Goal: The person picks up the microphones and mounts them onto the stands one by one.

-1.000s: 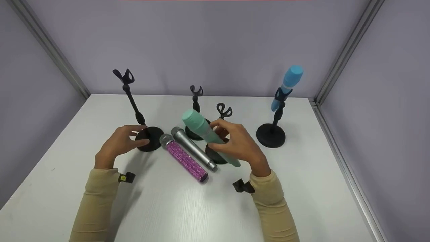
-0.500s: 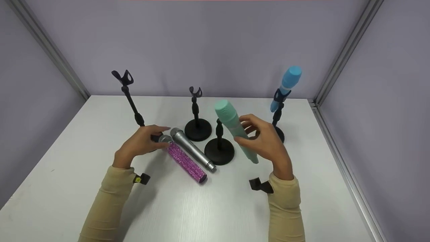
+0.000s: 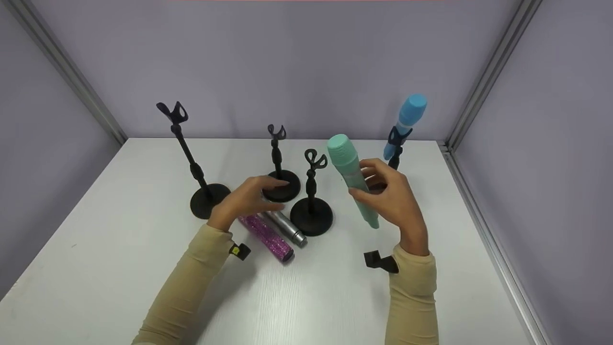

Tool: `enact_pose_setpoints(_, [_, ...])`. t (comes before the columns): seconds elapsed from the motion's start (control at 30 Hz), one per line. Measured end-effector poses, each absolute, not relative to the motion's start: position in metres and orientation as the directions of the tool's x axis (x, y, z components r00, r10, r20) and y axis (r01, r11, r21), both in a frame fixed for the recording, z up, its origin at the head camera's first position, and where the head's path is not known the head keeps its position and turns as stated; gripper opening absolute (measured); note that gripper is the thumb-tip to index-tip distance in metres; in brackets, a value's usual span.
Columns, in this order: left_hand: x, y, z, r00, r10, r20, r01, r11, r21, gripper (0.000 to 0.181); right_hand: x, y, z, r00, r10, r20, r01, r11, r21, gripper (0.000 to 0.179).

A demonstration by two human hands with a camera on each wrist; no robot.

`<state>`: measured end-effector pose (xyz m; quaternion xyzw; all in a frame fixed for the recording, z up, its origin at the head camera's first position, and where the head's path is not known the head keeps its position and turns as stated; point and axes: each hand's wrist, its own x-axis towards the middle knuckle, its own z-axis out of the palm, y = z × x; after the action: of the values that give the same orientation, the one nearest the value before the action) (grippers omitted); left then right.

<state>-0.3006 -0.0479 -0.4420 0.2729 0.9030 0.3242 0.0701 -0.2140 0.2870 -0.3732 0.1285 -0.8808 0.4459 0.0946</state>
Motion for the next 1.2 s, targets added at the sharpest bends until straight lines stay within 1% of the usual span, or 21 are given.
enact_pose_setpoints(0.23, [-0.317,-0.02,-0.454,-0.81,0.586,0.021,0.468,0.625,0.624,0.061,-0.215,0.286,-0.375,-0.95,-0.141,0.279,-0.308,0.565,-0.766,0.054])
enact_pose_setpoints(0.4, [-0.327,-0.002,-0.462,-0.811,0.582,-0.054,0.43,0.656,0.62,0.059,-0.215,0.286,-0.375,-0.953,-0.137,0.271,-0.3,0.569,-0.766,0.055])
enact_pose_setpoints(0.63, [-0.336,0.015,-0.474,-0.819,0.555,-0.146,0.369,0.704,0.607,0.051,-0.215,0.287,-0.376,-0.954,-0.136,0.268,-0.297,0.562,-0.772,0.055])
enact_pose_setpoints(0.8, [-0.339,0.021,-0.481,-0.813,0.562,-0.153,0.366,0.698,0.616,0.042,-0.215,0.288,-0.375,-0.956,-0.135,0.259,-0.289,0.573,-0.767,0.053])
enact_pose_setpoints(0.9, [-0.339,0.022,-0.484,-0.812,0.563,-0.153,0.368,0.698,0.614,0.04,-0.215,0.289,-0.376,-0.956,-0.138,0.257,-0.289,0.573,-0.767,0.053])
enact_pose_setpoints(1.2, [-0.339,0.024,-0.487,-0.829,0.528,-0.185,0.336,0.735,0.589,0.051,-0.217,0.289,-0.376,-0.956,-0.15,0.252,-0.292,0.568,-0.77,0.054])
